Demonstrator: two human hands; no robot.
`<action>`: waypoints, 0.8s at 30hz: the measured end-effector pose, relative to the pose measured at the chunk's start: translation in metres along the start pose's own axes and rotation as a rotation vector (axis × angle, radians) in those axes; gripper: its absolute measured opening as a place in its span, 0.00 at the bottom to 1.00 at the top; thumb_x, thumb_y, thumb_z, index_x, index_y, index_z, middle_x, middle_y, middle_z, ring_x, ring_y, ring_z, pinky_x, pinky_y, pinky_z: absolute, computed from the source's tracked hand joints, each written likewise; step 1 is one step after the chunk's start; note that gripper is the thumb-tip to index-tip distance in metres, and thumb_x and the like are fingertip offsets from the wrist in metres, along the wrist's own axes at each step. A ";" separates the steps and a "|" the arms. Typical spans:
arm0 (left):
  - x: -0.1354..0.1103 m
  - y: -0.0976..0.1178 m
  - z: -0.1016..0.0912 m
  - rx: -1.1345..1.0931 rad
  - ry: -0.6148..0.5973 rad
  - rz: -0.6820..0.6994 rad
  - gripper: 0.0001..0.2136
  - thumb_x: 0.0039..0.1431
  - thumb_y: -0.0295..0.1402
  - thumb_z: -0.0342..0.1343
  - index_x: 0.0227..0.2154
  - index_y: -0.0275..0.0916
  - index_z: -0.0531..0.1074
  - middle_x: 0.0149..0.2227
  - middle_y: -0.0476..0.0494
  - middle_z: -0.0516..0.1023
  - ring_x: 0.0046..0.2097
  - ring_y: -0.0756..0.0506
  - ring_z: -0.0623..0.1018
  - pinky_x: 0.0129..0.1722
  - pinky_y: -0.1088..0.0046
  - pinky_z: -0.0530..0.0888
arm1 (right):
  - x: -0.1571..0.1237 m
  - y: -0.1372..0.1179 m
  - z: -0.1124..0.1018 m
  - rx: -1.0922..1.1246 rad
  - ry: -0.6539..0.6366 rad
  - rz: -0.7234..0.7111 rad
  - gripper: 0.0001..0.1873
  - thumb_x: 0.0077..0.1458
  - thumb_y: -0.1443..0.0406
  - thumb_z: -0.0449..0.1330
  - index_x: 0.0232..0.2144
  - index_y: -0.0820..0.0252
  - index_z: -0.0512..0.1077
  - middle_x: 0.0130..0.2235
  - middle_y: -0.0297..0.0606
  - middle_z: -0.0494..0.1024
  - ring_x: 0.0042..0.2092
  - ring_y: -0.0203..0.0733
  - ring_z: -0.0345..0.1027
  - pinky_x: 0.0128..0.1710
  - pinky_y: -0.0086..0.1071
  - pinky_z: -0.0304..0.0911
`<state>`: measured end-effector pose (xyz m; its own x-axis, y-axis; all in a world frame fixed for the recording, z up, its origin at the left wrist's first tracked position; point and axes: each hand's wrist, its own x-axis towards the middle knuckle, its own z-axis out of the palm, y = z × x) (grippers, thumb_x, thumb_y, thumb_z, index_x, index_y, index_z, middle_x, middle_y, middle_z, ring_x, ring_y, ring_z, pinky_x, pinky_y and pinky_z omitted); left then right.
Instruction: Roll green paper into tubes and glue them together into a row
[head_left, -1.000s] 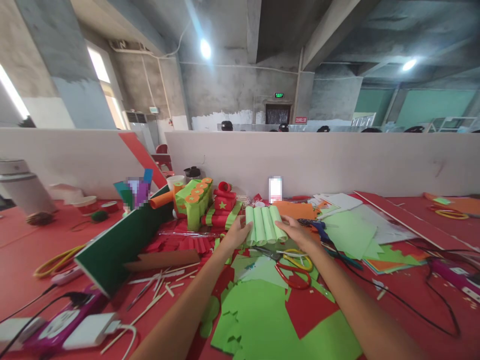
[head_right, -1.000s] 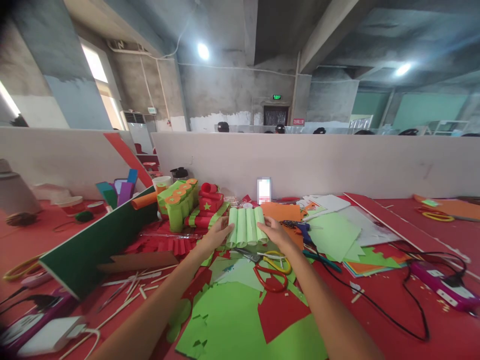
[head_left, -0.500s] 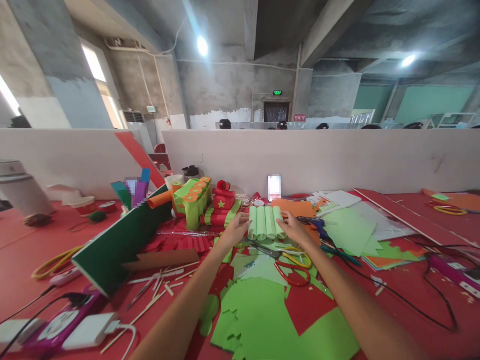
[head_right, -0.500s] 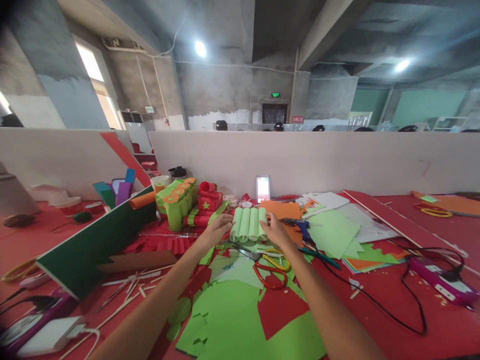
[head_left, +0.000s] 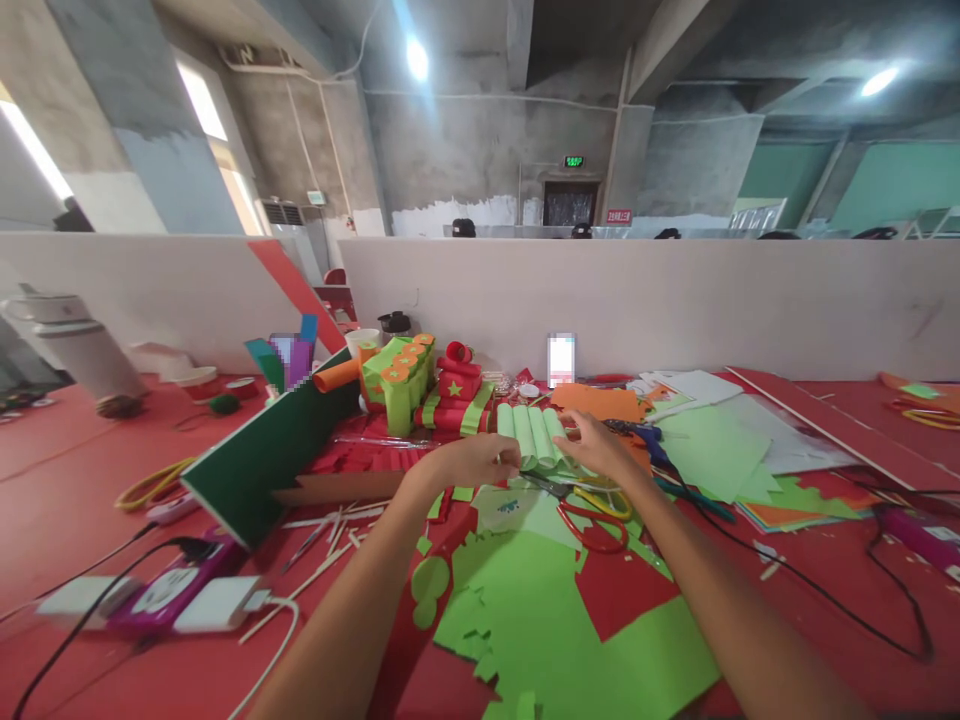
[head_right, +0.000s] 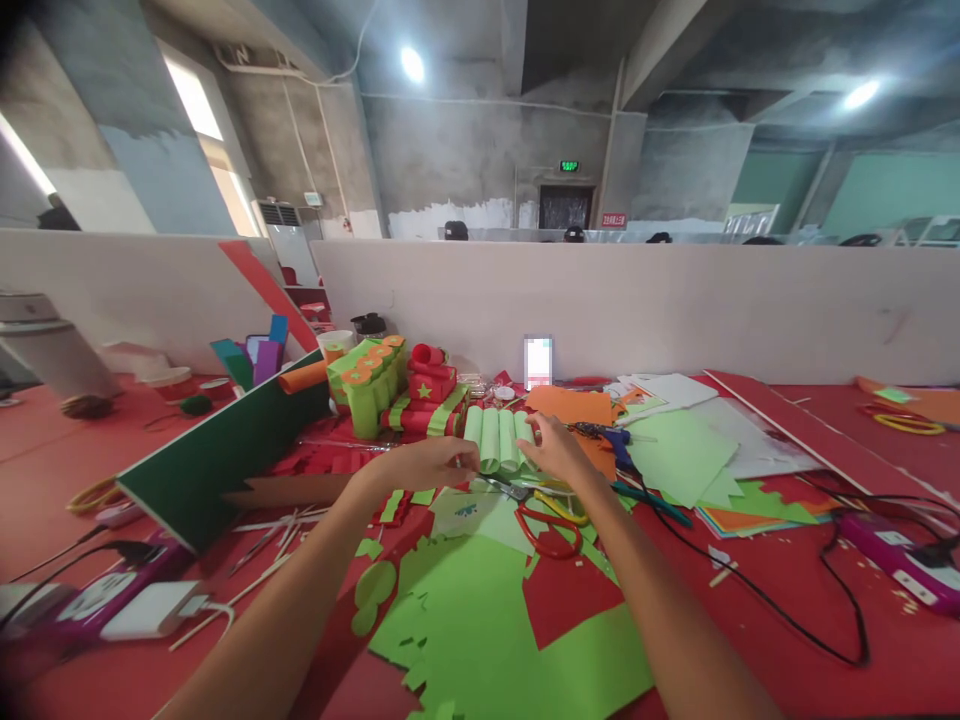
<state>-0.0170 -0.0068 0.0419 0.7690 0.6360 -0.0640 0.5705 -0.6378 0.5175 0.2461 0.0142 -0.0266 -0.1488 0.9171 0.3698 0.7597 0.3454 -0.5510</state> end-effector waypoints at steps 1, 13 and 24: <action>-0.002 0.003 -0.002 0.030 -0.013 -0.013 0.08 0.58 0.34 0.50 0.37 0.40 0.72 0.36 0.46 0.77 0.34 0.48 0.74 0.30 0.77 0.66 | 0.000 0.000 0.000 -0.004 -0.009 -0.001 0.20 0.52 0.59 0.63 0.47 0.59 0.69 0.48 0.46 0.74 0.39 0.42 0.73 0.42 0.35 0.66; -0.065 0.035 0.002 0.226 -0.135 -0.428 0.09 0.38 0.28 0.60 0.26 0.43 0.69 0.28 0.49 0.75 0.28 0.46 0.71 0.25 0.75 0.60 | -0.002 -0.003 -0.005 0.012 0.000 -0.055 0.13 0.54 0.62 0.61 0.43 0.60 0.73 0.45 0.45 0.74 0.36 0.40 0.72 0.43 0.35 0.65; -0.111 0.026 0.045 0.248 0.007 -0.520 0.11 0.33 0.23 0.56 0.22 0.43 0.65 0.25 0.51 0.72 0.28 0.44 0.71 0.26 0.72 0.58 | -0.006 -0.012 -0.009 0.024 -0.010 -0.047 0.13 0.56 0.62 0.58 0.44 0.58 0.73 0.47 0.45 0.73 0.37 0.40 0.72 0.42 0.34 0.65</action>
<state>-0.0743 -0.1135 0.0236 0.3682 0.8954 -0.2504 0.9241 -0.3228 0.2043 0.2435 0.0033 -0.0159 -0.1904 0.9019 0.3878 0.7362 0.3925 -0.5514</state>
